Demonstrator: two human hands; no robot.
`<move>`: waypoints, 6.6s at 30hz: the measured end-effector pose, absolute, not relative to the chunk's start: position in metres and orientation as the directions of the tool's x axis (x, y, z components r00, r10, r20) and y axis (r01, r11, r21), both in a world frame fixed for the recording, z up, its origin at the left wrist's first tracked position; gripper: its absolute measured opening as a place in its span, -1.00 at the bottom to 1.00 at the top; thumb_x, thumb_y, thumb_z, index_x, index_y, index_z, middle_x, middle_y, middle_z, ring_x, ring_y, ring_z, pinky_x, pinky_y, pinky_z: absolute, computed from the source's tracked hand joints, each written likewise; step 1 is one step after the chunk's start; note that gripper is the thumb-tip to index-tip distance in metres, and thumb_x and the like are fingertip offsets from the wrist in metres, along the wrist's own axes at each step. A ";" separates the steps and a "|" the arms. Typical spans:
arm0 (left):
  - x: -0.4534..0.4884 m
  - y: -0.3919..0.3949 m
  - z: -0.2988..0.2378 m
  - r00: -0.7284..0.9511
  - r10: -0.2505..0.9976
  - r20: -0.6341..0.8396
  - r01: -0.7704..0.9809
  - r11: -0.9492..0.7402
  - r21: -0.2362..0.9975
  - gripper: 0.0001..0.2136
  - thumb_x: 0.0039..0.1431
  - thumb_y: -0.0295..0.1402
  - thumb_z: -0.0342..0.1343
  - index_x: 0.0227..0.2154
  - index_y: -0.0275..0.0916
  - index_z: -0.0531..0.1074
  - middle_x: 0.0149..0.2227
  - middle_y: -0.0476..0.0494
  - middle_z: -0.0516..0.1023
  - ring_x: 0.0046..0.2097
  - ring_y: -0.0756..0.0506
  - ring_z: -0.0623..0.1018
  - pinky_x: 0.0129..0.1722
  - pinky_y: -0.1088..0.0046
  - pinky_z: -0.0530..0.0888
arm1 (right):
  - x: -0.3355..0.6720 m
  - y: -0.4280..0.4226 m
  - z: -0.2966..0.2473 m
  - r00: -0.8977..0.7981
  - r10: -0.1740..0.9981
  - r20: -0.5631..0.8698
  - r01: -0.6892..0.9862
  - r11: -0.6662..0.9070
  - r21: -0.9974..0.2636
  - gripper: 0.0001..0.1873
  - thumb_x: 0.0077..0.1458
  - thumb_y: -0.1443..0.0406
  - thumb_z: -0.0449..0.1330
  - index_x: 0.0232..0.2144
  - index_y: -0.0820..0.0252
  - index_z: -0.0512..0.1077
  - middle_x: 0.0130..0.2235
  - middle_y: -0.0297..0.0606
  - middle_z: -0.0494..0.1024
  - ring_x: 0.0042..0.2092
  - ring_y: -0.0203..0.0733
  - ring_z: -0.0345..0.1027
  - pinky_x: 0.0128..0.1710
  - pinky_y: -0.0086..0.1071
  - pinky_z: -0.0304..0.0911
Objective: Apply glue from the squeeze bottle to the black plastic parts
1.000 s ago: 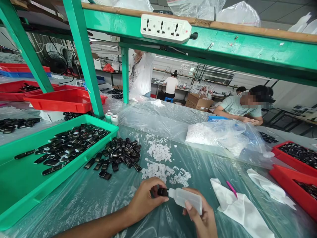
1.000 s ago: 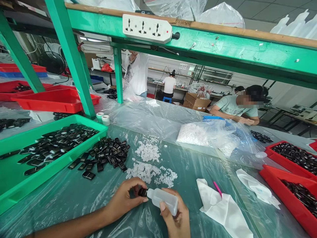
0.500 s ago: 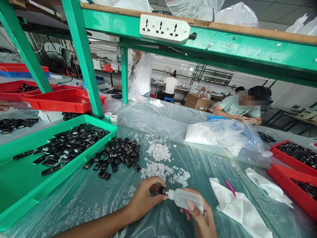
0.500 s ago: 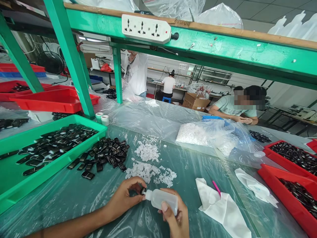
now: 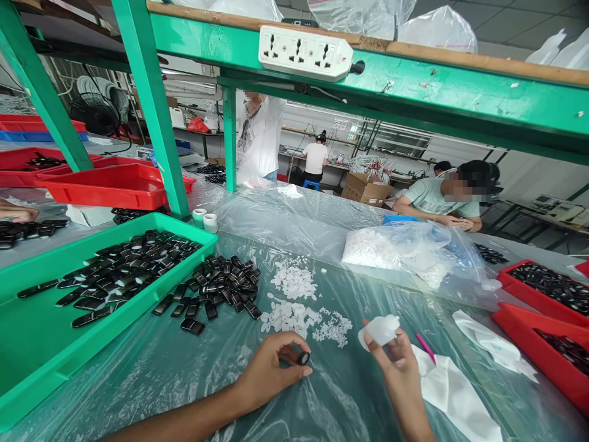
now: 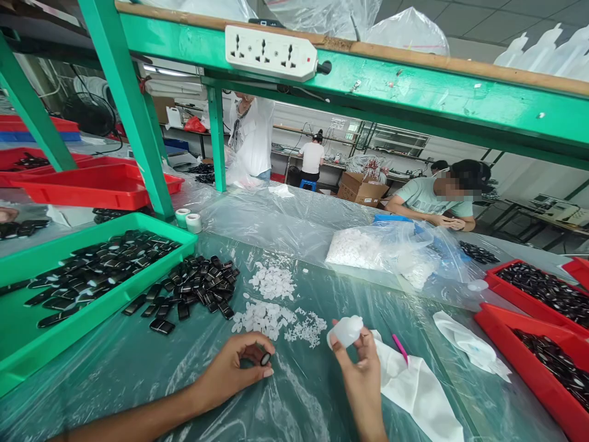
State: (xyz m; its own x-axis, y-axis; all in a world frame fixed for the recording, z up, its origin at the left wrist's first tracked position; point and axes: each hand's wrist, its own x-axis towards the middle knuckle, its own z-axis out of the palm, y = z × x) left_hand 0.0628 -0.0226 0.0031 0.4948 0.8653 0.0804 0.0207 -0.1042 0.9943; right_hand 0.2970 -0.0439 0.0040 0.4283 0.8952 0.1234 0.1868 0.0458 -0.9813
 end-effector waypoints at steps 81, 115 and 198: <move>0.058 -0.015 0.006 0.599 0.801 -0.019 -0.139 0.127 0.982 -0.67 0.16 -0.14 0.03 -0.46 -0.37 0.43 -0.42 -0.16 0.47 -0.42 -0.03 0.43 -0.34 0.44 0.37 | 0.256 -0.028 -0.015 -0.084 0.927 0.365 0.756 0.298 -0.582 -0.85 0.08 0.37 0.13 -0.32 0.07 0.48 -0.29 -0.27 0.42 -0.18 -0.02 0.21 -0.19 -0.18 0.04; 0.057 -0.023 0.019 0.695 0.719 0.034 -0.025 -0.023 0.999 -0.62 0.14 -0.03 -0.02 -0.35 -0.26 0.48 -0.48 -0.09 0.35 -0.45 -0.05 0.31 -0.43 0.48 0.28 | 0.247 -0.049 0.010 -0.197 0.980 -0.019 -0.161 -0.051 -0.986 -0.84 0.00 0.22 0.27 -0.47 0.22 0.54 -0.45 -0.34 0.39 -0.39 -0.30 0.15 -0.35 -0.45 0.05; -0.066 0.016 0.057 0.303 0.941 0.153 0.913 -0.333 0.236 -0.66 0.17 -0.48 -0.12 -0.01 -0.17 0.34 -0.06 -0.20 0.40 -0.12 -0.20 0.47 -0.21 0.33 0.41 | 0.251 -0.044 -0.024 -0.042 0.941 -0.336 -0.759 -0.249 -0.602 -0.73 -0.14 0.22 0.37 -0.38 0.26 0.47 -0.62 -0.52 0.17 -0.62 -0.49 0.00 -0.66 -0.54 0.12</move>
